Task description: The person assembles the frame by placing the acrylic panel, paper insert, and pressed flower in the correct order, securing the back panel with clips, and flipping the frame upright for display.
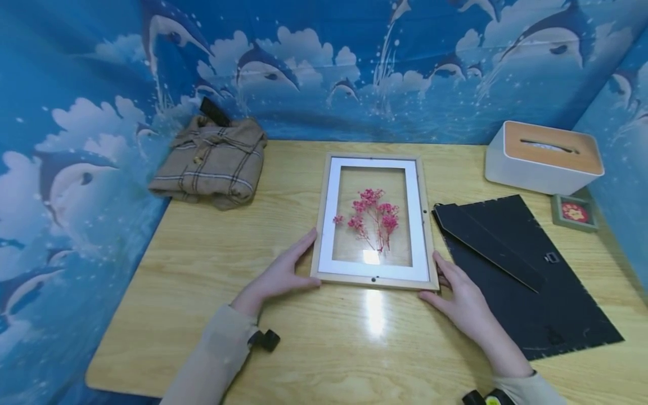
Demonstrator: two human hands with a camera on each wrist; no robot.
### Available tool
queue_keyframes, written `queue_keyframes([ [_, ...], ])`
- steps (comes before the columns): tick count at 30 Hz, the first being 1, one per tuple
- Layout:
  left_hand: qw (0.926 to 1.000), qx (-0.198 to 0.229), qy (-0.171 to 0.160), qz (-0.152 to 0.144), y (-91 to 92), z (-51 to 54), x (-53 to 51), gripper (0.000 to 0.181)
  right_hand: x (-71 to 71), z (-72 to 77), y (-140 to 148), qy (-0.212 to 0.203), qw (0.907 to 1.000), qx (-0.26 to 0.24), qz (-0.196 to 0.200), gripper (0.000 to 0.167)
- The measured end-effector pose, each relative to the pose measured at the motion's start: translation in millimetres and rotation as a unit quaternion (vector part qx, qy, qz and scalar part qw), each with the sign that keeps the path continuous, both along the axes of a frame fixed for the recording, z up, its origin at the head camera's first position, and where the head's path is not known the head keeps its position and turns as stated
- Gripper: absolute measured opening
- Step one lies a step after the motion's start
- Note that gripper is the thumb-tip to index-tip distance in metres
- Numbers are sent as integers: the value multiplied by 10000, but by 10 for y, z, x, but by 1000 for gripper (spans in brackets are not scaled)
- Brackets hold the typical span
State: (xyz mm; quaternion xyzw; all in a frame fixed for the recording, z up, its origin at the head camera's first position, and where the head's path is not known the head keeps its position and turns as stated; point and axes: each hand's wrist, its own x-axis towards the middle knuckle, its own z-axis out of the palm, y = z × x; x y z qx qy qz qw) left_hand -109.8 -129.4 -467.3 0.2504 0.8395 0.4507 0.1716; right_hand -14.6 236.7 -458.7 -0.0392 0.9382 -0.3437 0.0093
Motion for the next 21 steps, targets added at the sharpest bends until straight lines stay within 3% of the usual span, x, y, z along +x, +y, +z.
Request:
queue_keyframes([
  [6, 10000, -87, -26, 23, -9, 5, -1, 106, -79, 155, 222, 524, 9973, 474, 173, 93],
  [9, 10000, -57, -48, 40, -5, 15, 3, 107, -148, 233, 430, 677, 9946, 783, 78, 95],
  [16, 10000, 5, -34, 41, -14, -4, 5, 105, -353, 224, 876, 238, 9885, 1307, -720, 92],
  [21, 9999, -30, -94, 54, -12, -4, 5, 105, -425, 149, 1039, -312, 9853, 1497, -761, 92],
])
